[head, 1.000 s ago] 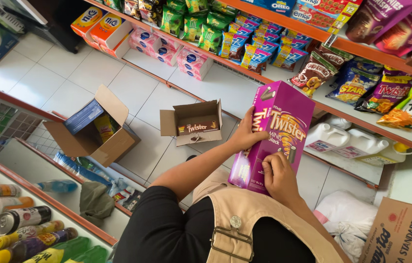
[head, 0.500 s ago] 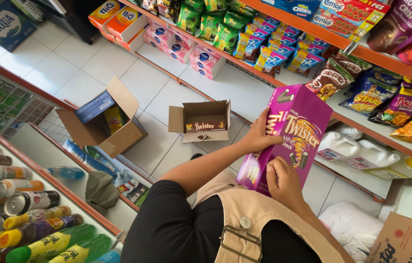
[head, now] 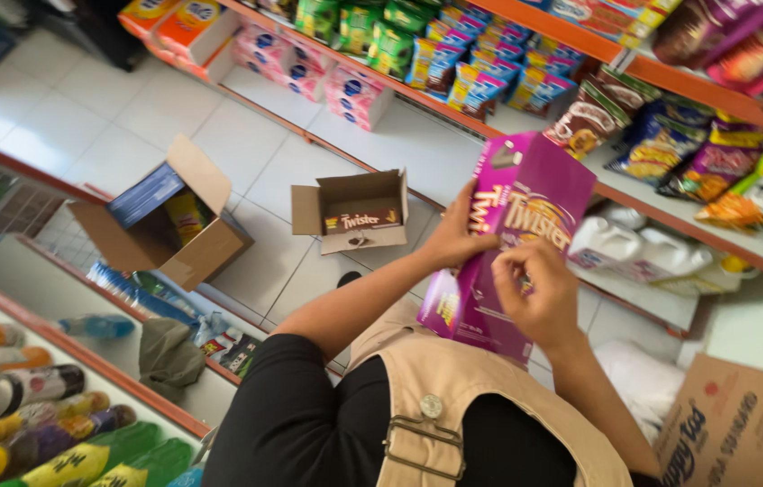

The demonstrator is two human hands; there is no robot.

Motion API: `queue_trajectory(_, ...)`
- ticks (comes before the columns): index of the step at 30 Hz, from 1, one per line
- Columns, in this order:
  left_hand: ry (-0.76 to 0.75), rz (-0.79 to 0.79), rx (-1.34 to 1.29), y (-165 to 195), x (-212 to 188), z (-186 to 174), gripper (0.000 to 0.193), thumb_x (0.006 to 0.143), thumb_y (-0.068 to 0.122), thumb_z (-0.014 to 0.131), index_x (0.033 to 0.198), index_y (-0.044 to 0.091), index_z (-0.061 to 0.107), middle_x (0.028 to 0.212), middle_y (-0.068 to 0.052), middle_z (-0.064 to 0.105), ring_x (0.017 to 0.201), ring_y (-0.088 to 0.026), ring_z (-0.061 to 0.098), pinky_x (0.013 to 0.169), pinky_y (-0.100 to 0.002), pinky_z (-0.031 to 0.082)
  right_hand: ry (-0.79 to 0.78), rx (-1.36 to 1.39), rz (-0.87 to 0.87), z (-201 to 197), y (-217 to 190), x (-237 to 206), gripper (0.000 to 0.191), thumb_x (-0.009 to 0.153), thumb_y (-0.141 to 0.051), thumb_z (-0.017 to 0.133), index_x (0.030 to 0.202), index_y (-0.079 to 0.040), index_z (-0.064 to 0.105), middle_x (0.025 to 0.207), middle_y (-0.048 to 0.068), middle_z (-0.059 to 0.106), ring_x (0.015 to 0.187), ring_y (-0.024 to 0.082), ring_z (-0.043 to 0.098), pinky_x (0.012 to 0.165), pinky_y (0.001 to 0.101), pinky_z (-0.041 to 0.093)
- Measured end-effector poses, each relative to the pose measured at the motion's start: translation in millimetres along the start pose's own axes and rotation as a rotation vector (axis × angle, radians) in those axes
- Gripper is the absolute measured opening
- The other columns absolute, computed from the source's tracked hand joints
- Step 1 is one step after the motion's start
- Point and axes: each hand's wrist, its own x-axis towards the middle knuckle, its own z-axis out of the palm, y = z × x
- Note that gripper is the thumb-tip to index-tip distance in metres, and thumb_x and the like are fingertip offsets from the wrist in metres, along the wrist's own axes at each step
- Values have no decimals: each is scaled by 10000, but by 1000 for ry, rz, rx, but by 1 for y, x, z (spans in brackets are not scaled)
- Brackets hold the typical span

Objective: The person unpacks snack items from a cardboard box and places them into a red plastic bag. They then walk to a shelf, pick up a yellow snack pack, inspect it, and return it to the box. Finally, they open a purple Twister box, remove several small snack packs, and place them into the cardboard box.

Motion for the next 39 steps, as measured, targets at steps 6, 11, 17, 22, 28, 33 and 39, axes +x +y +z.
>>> queue_trajectory(6, -64, 81, -52, 14, -5, -6, 1210, 670, 343, 829, 1612, 7, 149, 1487, -300, 442, 1378, -411, 478, 1175, -466, 371, 107, -65, 82, -28, 50, 27, 106, 976, -26, 706, 1078, -6, 682, 1058, 102, 627, 930, 221, 637, 811, 325, 527)
queue_trajectory(11, -124, 167, -78, 26, -4, -8, 1183, 711, 314, 818, 1627, 20, 131, 1541, -303, 397, 1432, -418, 437, 1197, -474, 349, 68, -187, 5, -24, 63, 34, 270, 942, -60, 739, 1207, -18, 707, 1134, 117, 619, 1094, 288, 609, 959, 396, 503)
queue_trajectory(17, -177, 176, -86, 29, -5, -14, 1154, 749, 317, 760, 1637, 24, 83, 1551, -311, 375, 1462, -433, 386, 1223, -487, 299, 40, -276, -49, -17, 49, 31, 335, 930, -99, 779, 1256, -42, 728, 1118, 101, 604, 1043, 287, 569, 903, 392, 498)
queue_trajectory(22, -195, 146, -56, 28, -6, -15, 1157, 747, 320, 732, 1641, 36, 55, 1544, -315, 375, 1452, -443, 371, 1212, -500, 294, 55, -337, -89, -7, 40, 28, 327, 937, -94, 780, 1253, -18, 741, 1095, 72, 633, 987, 267, 557, 867, 387, 480)
queue_trajectory(28, -214, 162, -61, 32, -8, -15, 1169, 742, 303, 709, 1648, 35, 21, 1535, -310, 390, 1431, -457, 374, 1202, -513, 300, 147, -292, -135, 3, 40, 24, 303, 919, -93, 806, 1208, -25, 746, 1094, 38, 673, 998, 239, 560, 911, 394, 449)
queue_trajectory(33, -158, 212, 27, 37, -12, -13, 1179, 740, 328, 730, 1638, 22, 30, 1473, -311, 452, 1387, -462, 420, 1189, -512, 332, 233, -83, 45, 18, 37, 14, 313, 894, -71, 818, 1197, -46, 741, 1088, 61, 633, 1046, 232, 535, 947, 357, 464)
queue_trajectory(39, -147, 209, 45, 38, -17, -10, 1169, 769, 343, 723, 1640, 11, 18, 1415, -308, 479, 1337, -459, 447, 1167, -512, 359, 220, 113, 190, 23, 38, 6, 267, 915, -49, 778, 1173, -36, 713, 1018, 39, 597, 1005, 191, 508, 906, 315, 459)
